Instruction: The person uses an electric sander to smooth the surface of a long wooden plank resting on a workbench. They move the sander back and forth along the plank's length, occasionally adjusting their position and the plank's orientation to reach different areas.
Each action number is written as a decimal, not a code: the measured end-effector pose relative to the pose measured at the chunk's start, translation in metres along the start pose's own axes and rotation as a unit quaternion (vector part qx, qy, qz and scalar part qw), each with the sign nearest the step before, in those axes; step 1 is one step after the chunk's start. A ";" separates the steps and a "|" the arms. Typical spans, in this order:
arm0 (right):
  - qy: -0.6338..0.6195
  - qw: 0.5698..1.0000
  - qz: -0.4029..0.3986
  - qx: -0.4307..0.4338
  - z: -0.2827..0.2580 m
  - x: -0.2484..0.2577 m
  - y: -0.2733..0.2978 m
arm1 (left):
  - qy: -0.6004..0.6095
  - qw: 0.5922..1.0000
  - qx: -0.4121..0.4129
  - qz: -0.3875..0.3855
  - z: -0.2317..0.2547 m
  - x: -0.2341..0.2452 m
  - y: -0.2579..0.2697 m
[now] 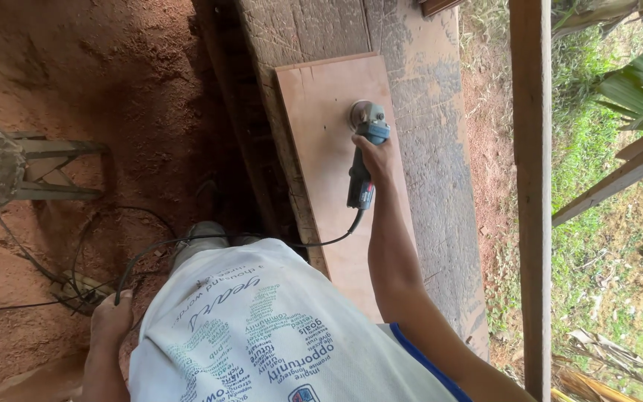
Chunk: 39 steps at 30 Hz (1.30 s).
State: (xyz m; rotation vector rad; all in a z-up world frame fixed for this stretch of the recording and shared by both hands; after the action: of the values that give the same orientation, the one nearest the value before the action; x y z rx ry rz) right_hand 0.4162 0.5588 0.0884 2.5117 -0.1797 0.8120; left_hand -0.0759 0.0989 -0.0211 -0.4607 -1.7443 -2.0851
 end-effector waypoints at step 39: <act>0.104 0.991 -0.066 0.053 -0.095 -0.082 -0.017 | 0.081 0.996 0.027 -0.012 0.008 0.004 -0.006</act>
State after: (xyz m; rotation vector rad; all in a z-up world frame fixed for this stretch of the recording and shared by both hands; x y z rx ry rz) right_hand 0.3048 0.6177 0.1004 2.4825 0.1027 1.0446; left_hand -0.0819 0.1076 -0.0233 -0.2497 -1.7135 -2.0254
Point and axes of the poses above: each hand's wrist, its own y-axis away from the middle knuckle, its own x-axis out of the back of the hand, z = x × y, the point moved 4 cm from there along -y, towards the middle knuckle, and after that the axes turned 6 degrees about y, right-handed, at the moved point
